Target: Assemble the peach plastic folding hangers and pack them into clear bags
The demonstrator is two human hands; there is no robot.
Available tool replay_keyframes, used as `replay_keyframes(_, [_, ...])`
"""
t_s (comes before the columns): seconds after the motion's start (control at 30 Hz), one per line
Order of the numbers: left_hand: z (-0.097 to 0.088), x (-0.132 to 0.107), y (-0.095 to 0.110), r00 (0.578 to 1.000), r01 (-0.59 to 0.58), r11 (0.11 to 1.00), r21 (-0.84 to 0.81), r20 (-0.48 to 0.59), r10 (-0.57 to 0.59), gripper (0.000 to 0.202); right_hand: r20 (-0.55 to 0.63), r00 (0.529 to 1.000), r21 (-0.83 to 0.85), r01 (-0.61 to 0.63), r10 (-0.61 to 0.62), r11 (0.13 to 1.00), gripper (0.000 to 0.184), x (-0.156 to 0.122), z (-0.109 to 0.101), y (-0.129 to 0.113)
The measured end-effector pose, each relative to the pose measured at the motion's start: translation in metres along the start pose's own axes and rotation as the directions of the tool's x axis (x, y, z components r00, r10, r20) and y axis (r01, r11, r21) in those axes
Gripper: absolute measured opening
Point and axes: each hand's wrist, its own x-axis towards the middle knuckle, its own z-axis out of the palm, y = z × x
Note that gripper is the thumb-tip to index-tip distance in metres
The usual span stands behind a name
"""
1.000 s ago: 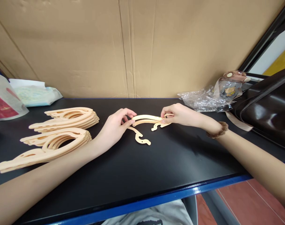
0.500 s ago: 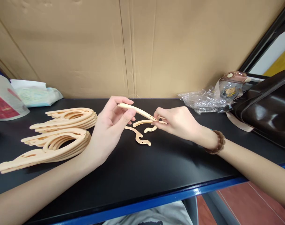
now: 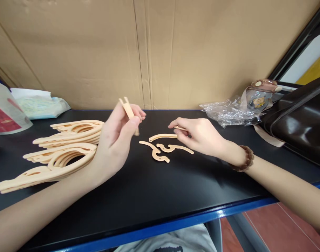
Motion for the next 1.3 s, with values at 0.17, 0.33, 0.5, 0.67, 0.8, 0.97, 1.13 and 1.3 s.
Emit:
replay_keyframes(0.17, [-0.001, -0.005, -0.003, 0.945, -0.079, 0.943, 0.322, 0.325, -0.031, 0.016, -0.014, 0.999, 0.265, -0.031, 0.036, 0.964, 0.035, 0.002, -0.002, 0.004])
replay_keyframes(0.33, [0.004, -0.009, -0.011, 0.782, -0.030, 0.894, 0.447, 0.568, -0.258, 0.021, 0.105, 0.989, 0.743, -0.145, 0.100, 0.653, 0.029, 0.005, 0.004, 0.004])
replay_keyframes(0.5, [0.006, -0.010, -0.011, 0.785, -0.122, 0.857, 0.500, 0.577, -0.225, 0.014, 0.166, 0.965, 0.825, -0.248, 0.202, 0.508, 0.016, 0.007, 0.009, 0.008])
replay_keyframes(0.67, [0.007, -0.012, -0.010, 0.772, -0.267, 0.775, 0.573, 0.608, -0.184, 0.032, 0.170, 0.945, 0.832, -0.290, 0.281, 0.472, 0.022, 0.007, 0.008, 0.008])
replay_keyframes(0.8, [0.008, -0.013, -0.012, 0.746, -0.276, 0.751, 0.600, 0.627, -0.226, 0.038, 0.201, 0.939, 0.813, -0.318, 0.278, 0.487, 0.024, 0.006, 0.007, 0.007])
replay_keyframes(0.97, [0.009, -0.012, -0.013, 0.754, -0.269, 0.748, 0.607, 0.616, -0.228, 0.038, 0.270, 0.934, 0.858, -0.344, 0.234, 0.381, 0.023, 0.004, 0.010, 0.008])
replay_keyframes(1.13, [0.009, -0.012, -0.014, 0.780, -0.288, 0.796, 0.533, 0.613, -0.129, 0.041, 0.292, 0.938, 0.894, -0.337, 0.186, 0.294, 0.019, 0.003, 0.013, 0.006])
replay_keyframes(1.3, [0.009, -0.014, -0.012, 0.808, -0.364, 0.786, 0.499, 0.589, 0.000, 0.046, 0.327, 0.929, 0.910, -0.359, 0.175, 0.206, 0.015, 0.003, 0.012, 0.002])
